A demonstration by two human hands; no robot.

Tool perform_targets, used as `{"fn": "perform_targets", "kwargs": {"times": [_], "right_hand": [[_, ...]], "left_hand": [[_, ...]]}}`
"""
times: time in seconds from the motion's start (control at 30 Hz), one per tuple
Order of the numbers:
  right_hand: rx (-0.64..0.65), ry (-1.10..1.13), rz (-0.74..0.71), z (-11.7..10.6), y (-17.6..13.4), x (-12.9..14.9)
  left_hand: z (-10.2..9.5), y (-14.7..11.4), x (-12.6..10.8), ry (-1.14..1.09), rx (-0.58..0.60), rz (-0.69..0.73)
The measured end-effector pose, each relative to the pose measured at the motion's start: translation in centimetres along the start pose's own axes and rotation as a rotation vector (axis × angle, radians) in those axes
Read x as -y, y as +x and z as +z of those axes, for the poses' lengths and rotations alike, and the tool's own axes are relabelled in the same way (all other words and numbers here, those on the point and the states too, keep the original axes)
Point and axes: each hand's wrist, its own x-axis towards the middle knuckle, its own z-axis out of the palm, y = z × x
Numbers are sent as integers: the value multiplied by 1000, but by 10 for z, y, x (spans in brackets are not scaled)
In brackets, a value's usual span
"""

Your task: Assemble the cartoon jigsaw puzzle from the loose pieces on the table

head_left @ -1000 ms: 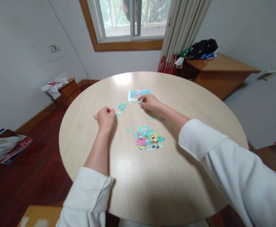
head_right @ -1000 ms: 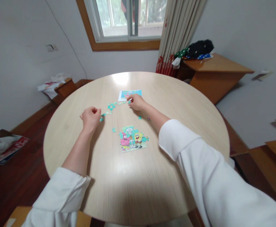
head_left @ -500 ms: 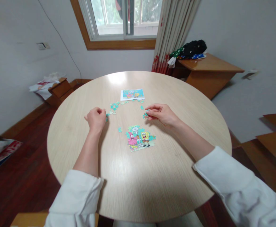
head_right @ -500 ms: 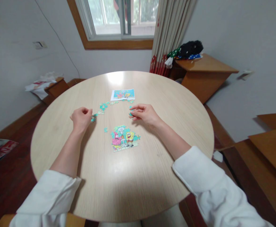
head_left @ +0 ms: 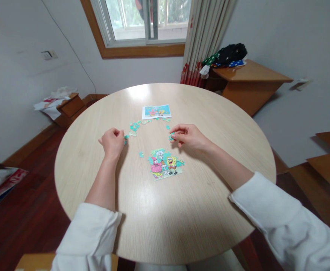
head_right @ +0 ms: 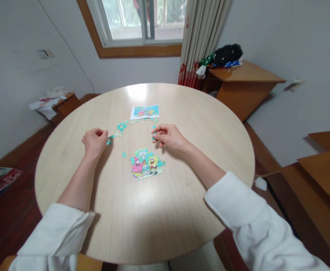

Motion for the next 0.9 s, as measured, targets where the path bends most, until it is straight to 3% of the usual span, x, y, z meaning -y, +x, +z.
{"fn": "perform_targets", "kwargs": {"times": [0.7, 0.9], "right_hand": [[85, -9, 47, 2, -5, 1], [59, 39, 76, 3, -3, -1]], "left_hand": [[1, 1, 0, 14, -13, 0], [2, 1, 0, 11, -14, -4]]}}
